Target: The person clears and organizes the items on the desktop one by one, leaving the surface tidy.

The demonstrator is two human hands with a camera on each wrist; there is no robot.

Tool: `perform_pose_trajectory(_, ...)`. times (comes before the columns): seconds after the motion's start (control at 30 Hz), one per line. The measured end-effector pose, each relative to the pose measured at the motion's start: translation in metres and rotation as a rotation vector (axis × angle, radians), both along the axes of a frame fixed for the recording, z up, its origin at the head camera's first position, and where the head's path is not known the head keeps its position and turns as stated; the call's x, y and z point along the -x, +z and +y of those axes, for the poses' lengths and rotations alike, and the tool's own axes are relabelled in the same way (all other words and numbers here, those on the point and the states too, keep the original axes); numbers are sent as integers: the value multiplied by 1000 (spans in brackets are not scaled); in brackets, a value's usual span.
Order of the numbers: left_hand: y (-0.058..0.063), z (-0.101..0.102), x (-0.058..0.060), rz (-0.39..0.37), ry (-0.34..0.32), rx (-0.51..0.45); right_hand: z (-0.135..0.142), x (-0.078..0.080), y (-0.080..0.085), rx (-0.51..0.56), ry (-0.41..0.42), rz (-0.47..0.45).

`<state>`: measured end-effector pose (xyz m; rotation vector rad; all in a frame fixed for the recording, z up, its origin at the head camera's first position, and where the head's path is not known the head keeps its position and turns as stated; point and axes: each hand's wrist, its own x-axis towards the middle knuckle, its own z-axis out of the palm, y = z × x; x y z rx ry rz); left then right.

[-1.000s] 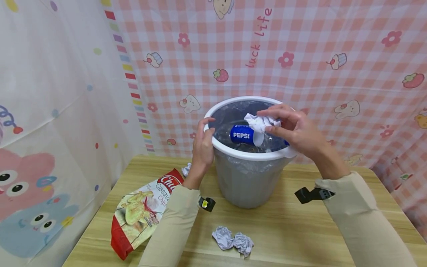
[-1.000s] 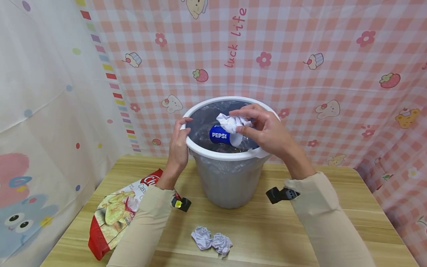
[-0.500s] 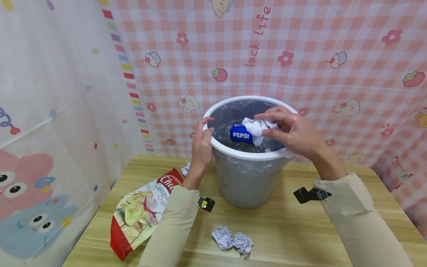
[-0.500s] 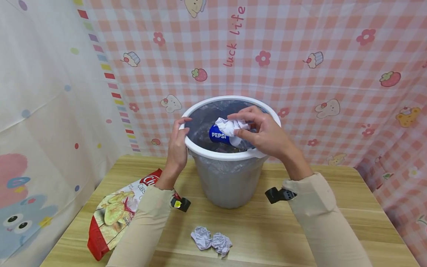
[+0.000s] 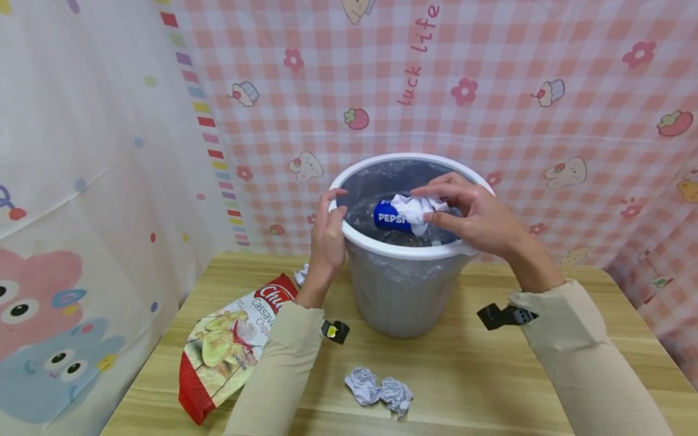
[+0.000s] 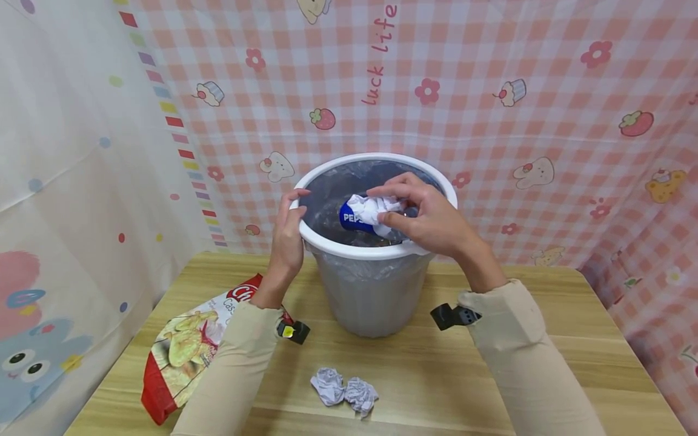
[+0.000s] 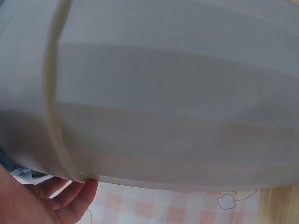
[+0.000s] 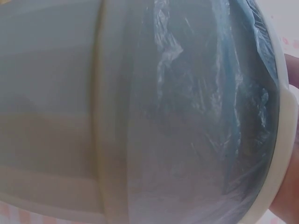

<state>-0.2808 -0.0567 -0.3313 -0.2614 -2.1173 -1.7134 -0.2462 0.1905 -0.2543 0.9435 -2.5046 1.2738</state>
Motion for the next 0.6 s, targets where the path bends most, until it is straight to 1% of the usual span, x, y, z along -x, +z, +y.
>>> perform_pose_trajectory(0.23, 0, 0, 0, 0, -2, -15, 0, 1, -1, 0, 10, 11)
perform_pose_trajectory(0.47, 1, 0, -1, -4, 1, 1, 1, 2, -1, 10, 14, 12)
perform_pose_trajectory(0.6, 0, 1, -1, -4, -1, 4, 2, 1, -2, 16, 11, -3)
